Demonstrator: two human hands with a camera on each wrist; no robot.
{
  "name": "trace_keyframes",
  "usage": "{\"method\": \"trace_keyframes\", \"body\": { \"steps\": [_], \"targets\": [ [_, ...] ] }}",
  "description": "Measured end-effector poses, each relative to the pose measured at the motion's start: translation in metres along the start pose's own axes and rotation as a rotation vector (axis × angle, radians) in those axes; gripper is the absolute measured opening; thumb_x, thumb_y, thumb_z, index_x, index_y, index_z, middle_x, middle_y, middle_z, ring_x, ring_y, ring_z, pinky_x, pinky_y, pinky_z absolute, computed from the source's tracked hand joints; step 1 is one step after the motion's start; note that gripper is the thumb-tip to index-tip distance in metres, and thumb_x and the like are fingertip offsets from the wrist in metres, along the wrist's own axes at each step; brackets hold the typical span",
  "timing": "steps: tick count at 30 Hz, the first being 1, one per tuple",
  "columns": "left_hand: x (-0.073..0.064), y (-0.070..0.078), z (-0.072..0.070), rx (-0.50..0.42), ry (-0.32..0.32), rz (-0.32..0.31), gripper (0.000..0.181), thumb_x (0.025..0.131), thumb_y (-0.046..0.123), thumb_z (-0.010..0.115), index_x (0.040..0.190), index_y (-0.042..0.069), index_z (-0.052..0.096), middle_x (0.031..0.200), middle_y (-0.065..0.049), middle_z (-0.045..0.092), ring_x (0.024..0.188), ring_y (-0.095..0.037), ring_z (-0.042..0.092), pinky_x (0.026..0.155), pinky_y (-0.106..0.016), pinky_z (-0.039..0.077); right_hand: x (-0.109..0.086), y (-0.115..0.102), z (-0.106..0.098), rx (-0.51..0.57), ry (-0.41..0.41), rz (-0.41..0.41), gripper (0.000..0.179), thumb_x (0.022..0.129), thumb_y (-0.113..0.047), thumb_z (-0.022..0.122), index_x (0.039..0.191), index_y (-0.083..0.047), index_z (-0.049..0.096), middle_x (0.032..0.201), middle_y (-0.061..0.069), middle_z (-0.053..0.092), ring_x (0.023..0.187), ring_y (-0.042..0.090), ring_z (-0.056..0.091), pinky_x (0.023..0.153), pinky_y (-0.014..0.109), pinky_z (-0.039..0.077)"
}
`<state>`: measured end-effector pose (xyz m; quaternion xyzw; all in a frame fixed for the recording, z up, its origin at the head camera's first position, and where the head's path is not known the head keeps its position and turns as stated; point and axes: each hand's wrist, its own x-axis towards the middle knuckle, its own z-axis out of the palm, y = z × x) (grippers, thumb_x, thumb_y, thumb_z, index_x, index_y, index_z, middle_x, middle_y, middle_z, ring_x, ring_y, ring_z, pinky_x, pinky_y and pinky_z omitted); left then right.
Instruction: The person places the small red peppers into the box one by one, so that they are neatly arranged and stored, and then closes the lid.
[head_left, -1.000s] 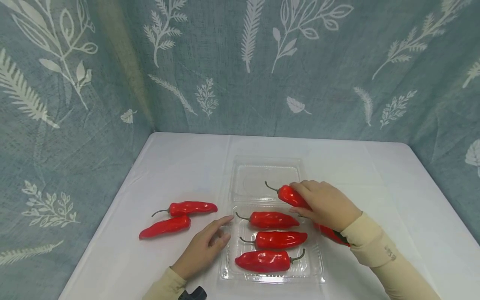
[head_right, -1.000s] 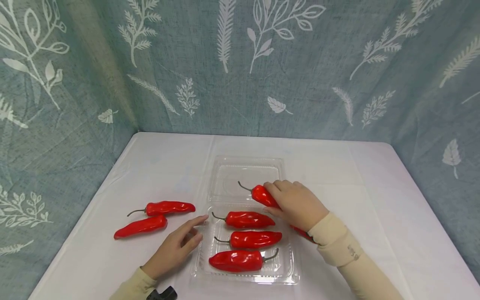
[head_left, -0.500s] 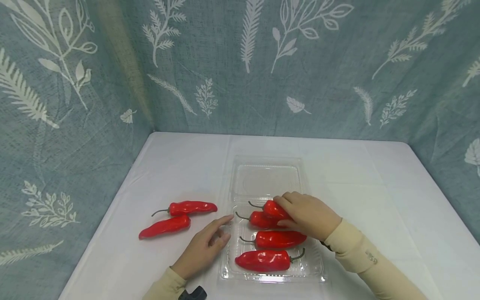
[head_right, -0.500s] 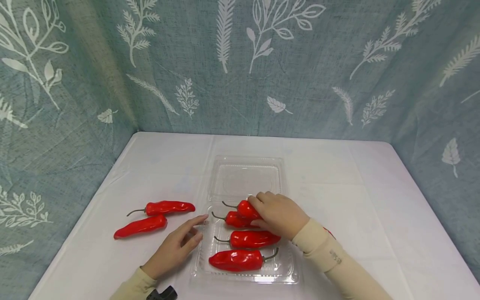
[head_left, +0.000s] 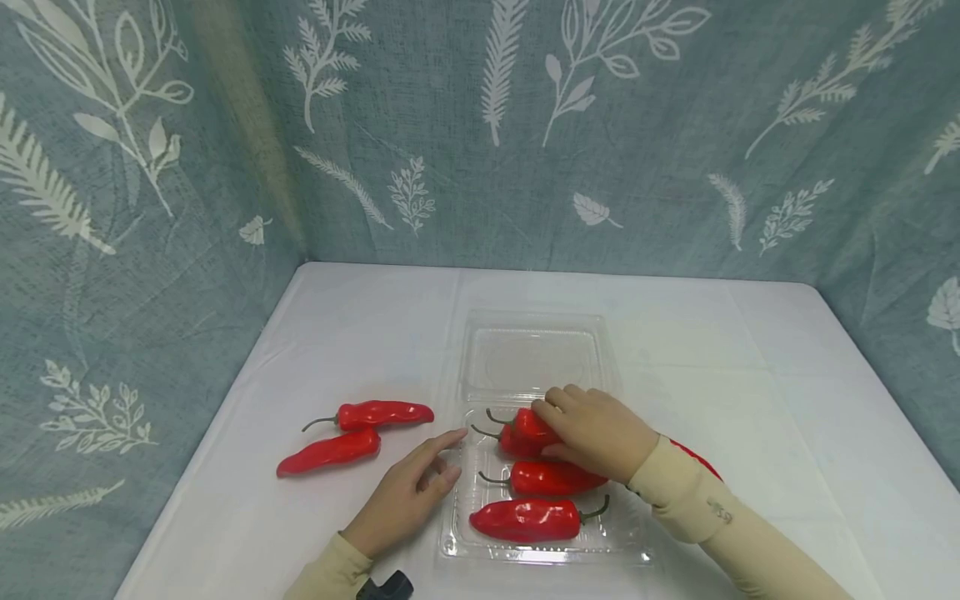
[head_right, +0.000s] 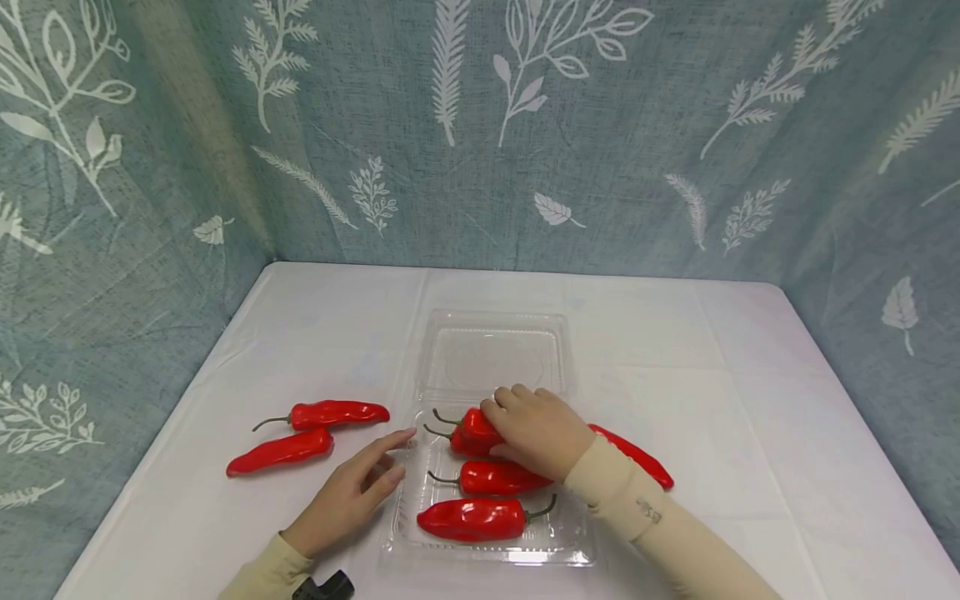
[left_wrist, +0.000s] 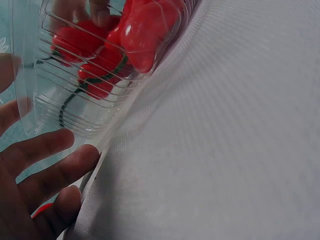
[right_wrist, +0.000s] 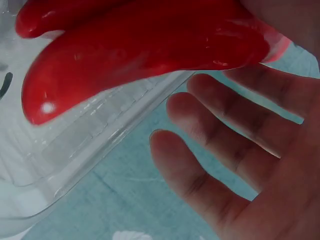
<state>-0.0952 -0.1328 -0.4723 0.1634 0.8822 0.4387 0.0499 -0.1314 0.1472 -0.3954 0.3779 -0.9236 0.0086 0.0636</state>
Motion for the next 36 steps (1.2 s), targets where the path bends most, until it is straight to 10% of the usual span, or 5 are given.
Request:
{"method": "trace_keyframes", "body": {
  "steps": [11,23,36],
  "targets": [
    [0.000,0.002,0.001,0.011,0.019,0.049,0.046,0.094,0.033,0.059,0.138,0.037,0.047,0.119,0.010,0.058,0.087,-0.005,0.053,0.076,-0.026,0.047,-0.002,-0.004,0.004,-0.041,-0.022,0.024,0.050,0.074,-0.040,0.081,0.111,-0.017,0.057,0.098,-0.002,0.060,0.090,0.014,0.057,0.074,0.028,0.054],
    [0.029,0.032,0.003,-0.287,0.113,-0.293,0.044,0.098,0.028,0.053,0.137,0.009,0.045,0.124,-0.015,0.060,0.104,-0.026,0.060,0.084,-0.035,0.050,-0.004,-0.005,0.006,-0.054,-0.033,0.029,0.053,0.072,-0.040,0.082,0.112,-0.017,0.056,0.100,-0.002,0.060,0.093,0.015,0.057,0.075,0.030,0.054],
    [0.045,0.033,0.014,-0.206,0.102,-0.260,0.035,0.101,0.027,0.045,0.132,0.011,0.050,0.107,-0.011,0.064,0.093,-0.023,0.058,0.087,-0.043,0.048,-0.042,0.027,-0.019,0.087,0.028,0.199,0.059,0.086,-0.042,0.068,0.127,-0.001,0.055,0.115,0.013,0.062,0.103,0.028,0.061,0.085,0.042,0.053]
  ]
}}
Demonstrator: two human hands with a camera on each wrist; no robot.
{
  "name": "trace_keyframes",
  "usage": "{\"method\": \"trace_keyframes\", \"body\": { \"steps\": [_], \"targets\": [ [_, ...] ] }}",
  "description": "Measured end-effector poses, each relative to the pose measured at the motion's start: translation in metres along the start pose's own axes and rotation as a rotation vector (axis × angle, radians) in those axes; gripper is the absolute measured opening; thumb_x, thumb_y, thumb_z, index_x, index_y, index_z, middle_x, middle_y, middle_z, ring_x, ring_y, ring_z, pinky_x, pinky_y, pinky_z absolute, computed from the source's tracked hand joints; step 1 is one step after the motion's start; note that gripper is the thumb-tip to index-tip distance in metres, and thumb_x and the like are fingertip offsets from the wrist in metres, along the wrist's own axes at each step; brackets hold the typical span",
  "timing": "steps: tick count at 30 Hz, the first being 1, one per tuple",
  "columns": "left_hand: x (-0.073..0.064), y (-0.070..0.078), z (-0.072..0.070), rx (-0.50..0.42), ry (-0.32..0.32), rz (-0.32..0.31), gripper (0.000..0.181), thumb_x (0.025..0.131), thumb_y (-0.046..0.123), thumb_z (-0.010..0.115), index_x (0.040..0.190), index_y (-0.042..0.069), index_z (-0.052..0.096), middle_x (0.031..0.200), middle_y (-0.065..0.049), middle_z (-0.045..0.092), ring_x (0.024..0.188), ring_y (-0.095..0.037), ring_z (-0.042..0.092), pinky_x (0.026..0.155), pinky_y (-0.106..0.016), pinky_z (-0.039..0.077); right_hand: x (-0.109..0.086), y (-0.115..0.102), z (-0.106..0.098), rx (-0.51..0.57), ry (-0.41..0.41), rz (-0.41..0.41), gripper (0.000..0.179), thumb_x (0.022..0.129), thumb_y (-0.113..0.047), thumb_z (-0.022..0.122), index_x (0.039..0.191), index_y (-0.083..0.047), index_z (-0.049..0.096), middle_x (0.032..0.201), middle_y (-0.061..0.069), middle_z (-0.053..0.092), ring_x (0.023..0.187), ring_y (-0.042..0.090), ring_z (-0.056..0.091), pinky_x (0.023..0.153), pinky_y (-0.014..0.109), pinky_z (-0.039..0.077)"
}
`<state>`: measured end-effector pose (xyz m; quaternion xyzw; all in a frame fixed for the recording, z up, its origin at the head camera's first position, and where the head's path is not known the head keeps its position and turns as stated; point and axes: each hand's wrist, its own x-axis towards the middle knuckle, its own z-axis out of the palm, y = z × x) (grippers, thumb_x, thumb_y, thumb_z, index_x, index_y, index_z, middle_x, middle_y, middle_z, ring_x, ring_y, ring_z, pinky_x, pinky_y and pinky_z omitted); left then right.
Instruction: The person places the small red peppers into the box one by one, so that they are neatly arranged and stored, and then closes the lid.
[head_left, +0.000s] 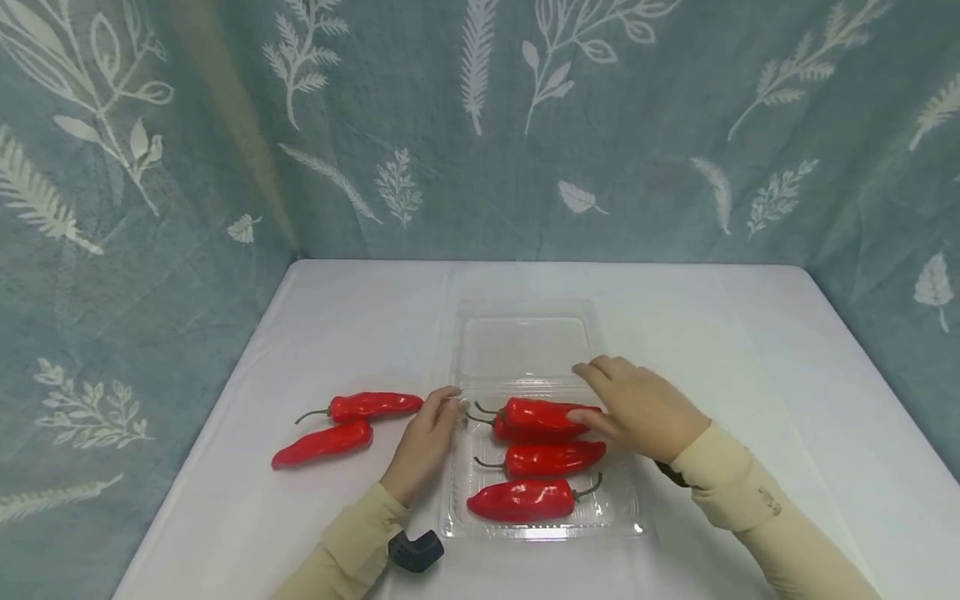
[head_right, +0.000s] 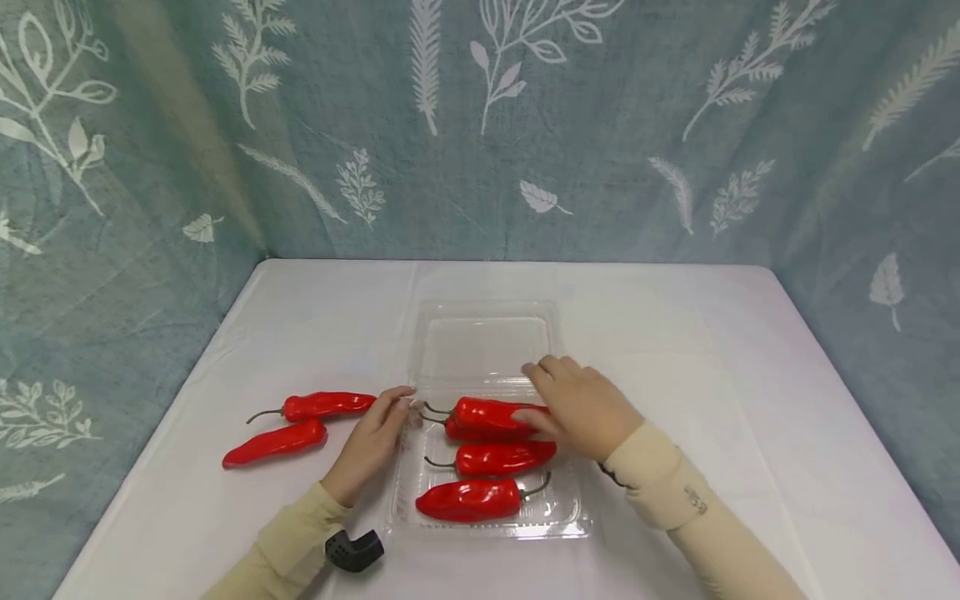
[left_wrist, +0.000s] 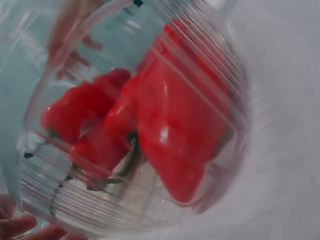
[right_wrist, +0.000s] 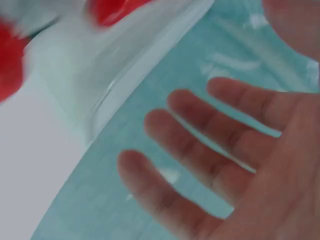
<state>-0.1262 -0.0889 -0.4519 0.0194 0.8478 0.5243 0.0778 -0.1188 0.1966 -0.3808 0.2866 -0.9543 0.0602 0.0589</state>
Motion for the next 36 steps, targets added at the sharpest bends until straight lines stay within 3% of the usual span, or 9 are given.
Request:
{"method": "trace_keyframes", "body": {
  "steps": [3,7,12,19,29,36],
  "targets": [
    [0.000,0.000,-0.001,0.008,-0.001,0.028,0.034,0.101,0.026,0.044,0.131,0.012,0.050,0.112,-0.010,0.065,0.102,-0.025,0.058,0.094,-0.050,0.045,-0.019,0.016,-0.003,0.015,0.022,0.114,0.057,0.087,-0.039,0.068,0.126,0.001,0.055,0.114,0.016,0.061,0.102,0.032,0.060,0.085,0.046,0.052],
    [0.000,0.001,-0.002,-0.002,-0.022,0.053,0.033,0.102,0.024,0.043,0.132,0.012,0.049,0.118,-0.009,0.065,0.107,-0.026,0.059,0.098,-0.051,0.043,-0.045,0.027,0.004,0.079,-0.060,0.263,0.059,0.089,-0.046,0.063,0.126,-0.001,0.055,0.114,0.016,0.059,0.103,0.034,0.059,0.082,0.048,0.053],
    [0.001,0.001,-0.002,-0.016,-0.041,0.069,0.034,0.102,0.023,0.043,0.133,0.011,0.048,0.120,-0.009,0.065,0.110,-0.026,0.060,0.099,-0.050,0.043,-0.070,0.035,0.011,0.127,-0.135,0.335,0.056,0.090,-0.045,0.062,0.129,-0.006,0.054,0.116,0.013,0.058,0.104,0.031,0.058,0.081,0.048,0.053],
    [0.002,-0.001,-0.003,-0.018,-0.053,0.072,0.036,0.103,0.026,0.042,0.136,0.012,0.047,0.121,-0.006,0.065,0.109,-0.023,0.059,0.097,-0.048,0.044,-0.085,0.042,0.017,0.100,-0.114,0.331,0.058,0.084,-0.036,0.072,0.129,-0.005,0.053,0.114,0.013,0.058,0.101,0.030,0.060,0.079,0.048,0.055],
    [0.000,-0.006,-0.004,-0.044,-0.057,0.084,0.035,0.103,0.023,0.042,0.135,0.010,0.047,0.120,-0.006,0.065,0.107,-0.023,0.061,0.093,-0.044,0.045,-0.076,0.033,0.031,0.059,-0.049,0.232,0.056,0.076,-0.025,0.081,0.123,-0.008,0.057,0.107,0.010,0.061,0.091,0.025,0.063,0.074,0.042,0.056],
    [0.002,-0.005,-0.005,-0.033,-0.067,0.087,0.036,0.103,0.024,0.042,0.135,0.010,0.047,0.120,-0.006,0.065,0.109,-0.023,0.061,0.101,-0.050,0.041,-0.071,0.029,0.036,0.005,-0.053,0.217,0.057,0.076,-0.028,0.081,0.123,-0.005,0.058,0.108,0.012,0.062,0.092,0.029,0.064,0.076,0.044,0.055]
  ]
}}
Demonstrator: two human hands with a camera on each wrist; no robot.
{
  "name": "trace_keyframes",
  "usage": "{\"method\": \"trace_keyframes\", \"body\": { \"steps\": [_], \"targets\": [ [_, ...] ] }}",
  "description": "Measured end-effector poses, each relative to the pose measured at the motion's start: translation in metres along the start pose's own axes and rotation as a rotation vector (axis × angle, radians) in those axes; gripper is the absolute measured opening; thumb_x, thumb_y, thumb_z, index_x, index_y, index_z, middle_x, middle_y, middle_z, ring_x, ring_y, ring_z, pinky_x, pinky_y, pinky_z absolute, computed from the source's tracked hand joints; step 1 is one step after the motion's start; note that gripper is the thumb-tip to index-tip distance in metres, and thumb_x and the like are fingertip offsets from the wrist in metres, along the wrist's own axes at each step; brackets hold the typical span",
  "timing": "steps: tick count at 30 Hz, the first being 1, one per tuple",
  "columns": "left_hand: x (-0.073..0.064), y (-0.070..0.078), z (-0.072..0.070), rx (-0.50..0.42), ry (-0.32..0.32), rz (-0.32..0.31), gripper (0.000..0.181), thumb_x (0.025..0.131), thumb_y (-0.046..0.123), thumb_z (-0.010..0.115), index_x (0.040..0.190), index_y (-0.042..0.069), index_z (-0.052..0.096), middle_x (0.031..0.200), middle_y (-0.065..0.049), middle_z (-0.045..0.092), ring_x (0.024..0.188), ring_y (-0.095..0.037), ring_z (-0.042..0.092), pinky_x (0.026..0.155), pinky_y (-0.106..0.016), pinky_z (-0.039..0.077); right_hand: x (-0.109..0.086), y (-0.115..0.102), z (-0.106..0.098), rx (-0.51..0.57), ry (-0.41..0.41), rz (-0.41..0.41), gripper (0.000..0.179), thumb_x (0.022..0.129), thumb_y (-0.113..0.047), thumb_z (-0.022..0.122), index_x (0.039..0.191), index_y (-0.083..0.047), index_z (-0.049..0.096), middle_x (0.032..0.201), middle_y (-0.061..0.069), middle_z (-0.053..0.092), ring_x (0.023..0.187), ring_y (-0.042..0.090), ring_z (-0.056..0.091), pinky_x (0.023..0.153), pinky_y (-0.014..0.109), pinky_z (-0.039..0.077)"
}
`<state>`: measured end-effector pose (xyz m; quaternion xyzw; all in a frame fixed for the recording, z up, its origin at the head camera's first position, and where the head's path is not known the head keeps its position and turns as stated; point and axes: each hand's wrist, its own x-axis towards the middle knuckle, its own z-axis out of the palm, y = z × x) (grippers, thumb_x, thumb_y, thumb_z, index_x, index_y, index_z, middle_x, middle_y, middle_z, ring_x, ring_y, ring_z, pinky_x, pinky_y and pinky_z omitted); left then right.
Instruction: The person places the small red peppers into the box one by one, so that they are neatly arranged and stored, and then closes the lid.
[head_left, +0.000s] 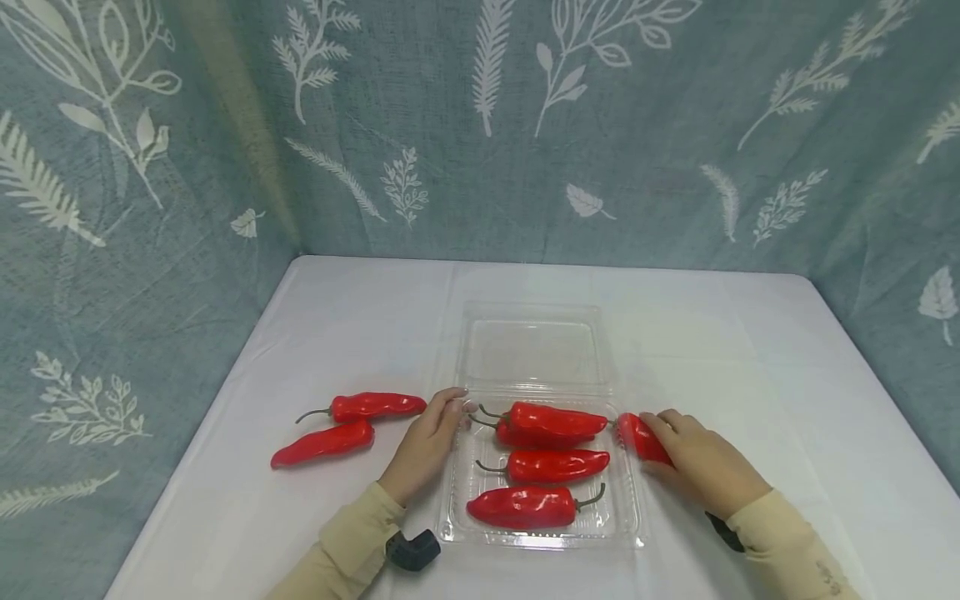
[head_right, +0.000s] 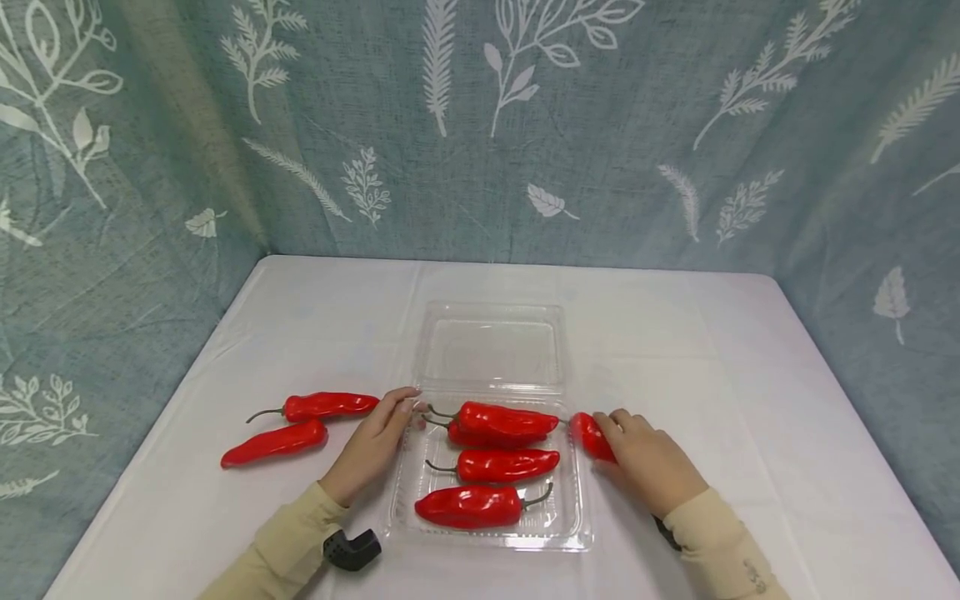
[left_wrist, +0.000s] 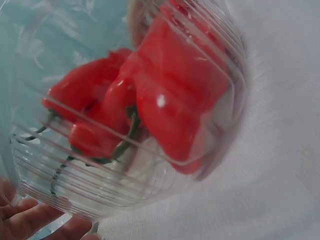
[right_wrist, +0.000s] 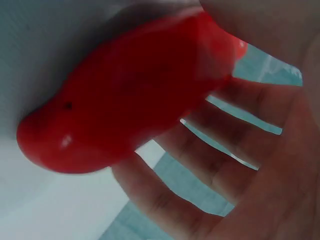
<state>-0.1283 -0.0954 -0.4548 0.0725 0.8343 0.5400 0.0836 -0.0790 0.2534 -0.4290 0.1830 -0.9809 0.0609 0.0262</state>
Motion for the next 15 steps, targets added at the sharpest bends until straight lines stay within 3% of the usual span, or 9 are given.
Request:
{"method": "trace_keyframes", "body": {
  "steps": [9,15],
  "targets": [
    [0.0011,0.0023,-0.0004,0.039,-0.002,0.005,0.035,0.102,0.025,0.043,0.135,0.011,0.048,0.120,-0.004,0.065,0.115,-0.025,0.058,0.103,-0.052,0.039,-0.0028,0.0025,0.0071,-0.036,0.054,-0.033,0.058,0.074,-0.027,0.082,0.120,0.000,0.058,0.105,0.013,0.063,0.090,0.028,0.063,0.075,0.043,0.055],
    [0.0021,0.0043,-0.0012,0.024,-0.006,-0.006,0.035,0.102,0.022,0.043,0.134,0.010,0.048,0.118,-0.004,0.065,0.109,-0.022,0.059,0.102,-0.050,0.040,-0.0057,0.0036,0.0046,-0.033,0.026,-0.004,0.058,0.074,-0.027,0.082,0.120,0.000,0.058,0.105,0.012,0.063,0.091,0.026,0.062,0.076,0.044,0.055]
  ]
}}
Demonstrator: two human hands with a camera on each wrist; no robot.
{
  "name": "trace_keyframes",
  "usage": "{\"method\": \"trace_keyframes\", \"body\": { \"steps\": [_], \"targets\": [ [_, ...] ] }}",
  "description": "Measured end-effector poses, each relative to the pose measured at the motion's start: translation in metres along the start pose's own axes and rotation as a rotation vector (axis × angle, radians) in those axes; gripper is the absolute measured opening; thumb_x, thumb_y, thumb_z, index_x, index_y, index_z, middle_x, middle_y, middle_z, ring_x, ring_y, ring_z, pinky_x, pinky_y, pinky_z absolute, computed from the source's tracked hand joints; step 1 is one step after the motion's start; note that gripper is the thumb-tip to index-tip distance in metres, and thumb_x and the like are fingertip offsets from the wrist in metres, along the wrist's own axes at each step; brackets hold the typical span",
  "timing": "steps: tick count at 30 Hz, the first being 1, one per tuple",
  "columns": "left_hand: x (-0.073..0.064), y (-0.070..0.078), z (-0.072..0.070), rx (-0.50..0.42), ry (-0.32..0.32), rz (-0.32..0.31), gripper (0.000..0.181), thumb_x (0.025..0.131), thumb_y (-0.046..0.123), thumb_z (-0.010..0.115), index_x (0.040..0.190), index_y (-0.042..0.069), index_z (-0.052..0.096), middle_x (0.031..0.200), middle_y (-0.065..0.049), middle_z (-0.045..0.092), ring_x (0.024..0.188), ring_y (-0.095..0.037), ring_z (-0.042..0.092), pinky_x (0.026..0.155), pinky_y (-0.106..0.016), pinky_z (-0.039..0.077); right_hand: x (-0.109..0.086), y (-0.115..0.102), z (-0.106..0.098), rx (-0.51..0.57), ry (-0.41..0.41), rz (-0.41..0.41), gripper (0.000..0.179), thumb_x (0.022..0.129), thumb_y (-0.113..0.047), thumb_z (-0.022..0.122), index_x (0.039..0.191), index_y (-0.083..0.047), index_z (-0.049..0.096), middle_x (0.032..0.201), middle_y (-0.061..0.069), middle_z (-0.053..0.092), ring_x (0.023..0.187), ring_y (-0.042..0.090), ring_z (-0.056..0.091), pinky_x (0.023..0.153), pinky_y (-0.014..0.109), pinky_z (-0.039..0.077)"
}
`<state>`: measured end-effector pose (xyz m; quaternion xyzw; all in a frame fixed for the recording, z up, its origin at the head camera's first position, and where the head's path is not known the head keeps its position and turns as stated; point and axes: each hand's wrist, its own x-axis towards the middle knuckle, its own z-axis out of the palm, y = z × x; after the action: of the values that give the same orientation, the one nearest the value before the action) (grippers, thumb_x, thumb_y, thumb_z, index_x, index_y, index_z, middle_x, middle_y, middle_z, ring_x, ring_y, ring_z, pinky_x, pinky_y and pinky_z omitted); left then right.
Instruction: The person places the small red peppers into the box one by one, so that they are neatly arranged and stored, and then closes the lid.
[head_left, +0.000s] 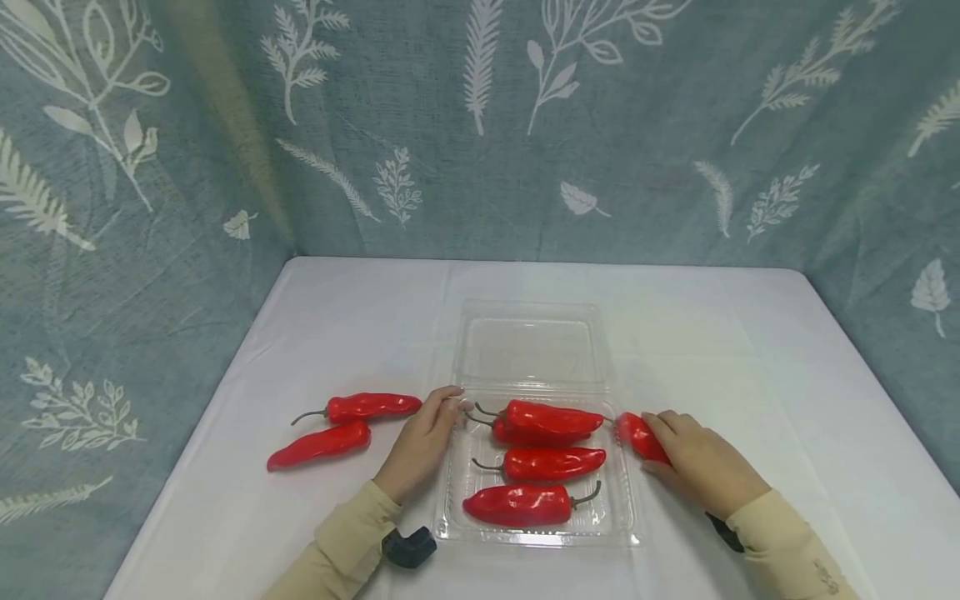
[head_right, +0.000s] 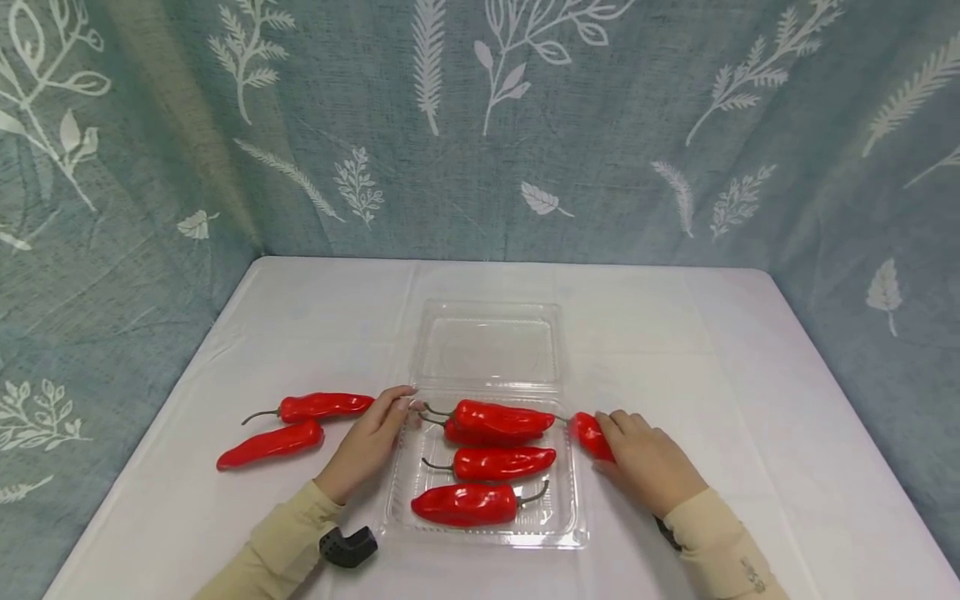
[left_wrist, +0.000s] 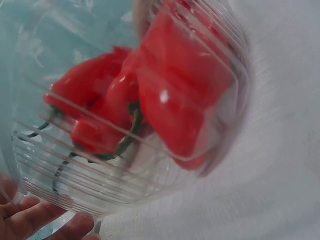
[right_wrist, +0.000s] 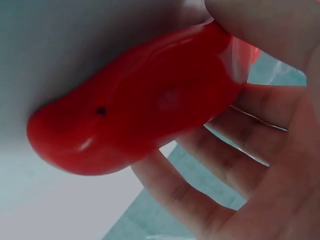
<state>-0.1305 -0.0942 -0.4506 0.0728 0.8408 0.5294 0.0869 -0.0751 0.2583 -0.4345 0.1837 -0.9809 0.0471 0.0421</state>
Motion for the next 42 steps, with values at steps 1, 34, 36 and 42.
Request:
{"method": "trace_keyframes", "body": {
  "steps": [1,34,36,42],
  "targets": [
    [0.000,0.000,0.000,-0.003,0.001,-0.001,0.035,0.102,0.022,0.043,0.134,0.010,0.048,0.118,-0.004,0.065,0.107,-0.022,0.059,0.101,-0.049,0.041,-0.001,0.001,-0.001,0.001,-0.011,0.009,0.059,0.074,-0.027,0.082,0.121,0.000,0.058,0.106,0.012,0.062,0.091,0.026,0.062,0.077,0.044,0.055],
    [0.000,-0.002,0.000,0.001,-0.006,-0.007,0.036,0.103,0.024,0.041,0.135,0.011,0.047,0.122,-0.006,0.064,0.119,-0.028,0.056,0.104,-0.051,0.039,-0.023,0.021,-0.043,-0.024,0.071,0.020,0.066,0.072,-0.020,0.084,0.126,0.002,0.053,0.106,0.015,0.061,0.088,0.029,0.062,0.074,0.048,0.054],
    [0.000,-0.001,0.000,0.003,-0.006,-0.005,0.036,0.103,0.024,0.041,0.136,0.010,0.047,0.122,-0.007,0.064,0.119,-0.028,0.056,0.104,-0.052,0.039,-0.019,0.016,-0.044,-0.026,0.083,-0.005,0.067,0.071,-0.020,0.084,0.126,0.002,0.053,0.107,0.014,0.061,0.088,0.028,0.062,0.074,0.046,0.055],
    [0.000,-0.001,0.000,0.001,-0.004,-0.007,0.036,0.103,0.024,0.041,0.136,0.011,0.047,0.122,-0.007,0.064,0.119,-0.028,0.056,0.104,-0.051,0.038,-0.007,0.001,-0.051,-0.026,0.094,-0.047,0.068,0.070,-0.020,0.085,0.127,0.000,0.054,0.107,0.013,0.061,0.089,0.026,0.062,0.074,0.045,0.056]
  ]
}}
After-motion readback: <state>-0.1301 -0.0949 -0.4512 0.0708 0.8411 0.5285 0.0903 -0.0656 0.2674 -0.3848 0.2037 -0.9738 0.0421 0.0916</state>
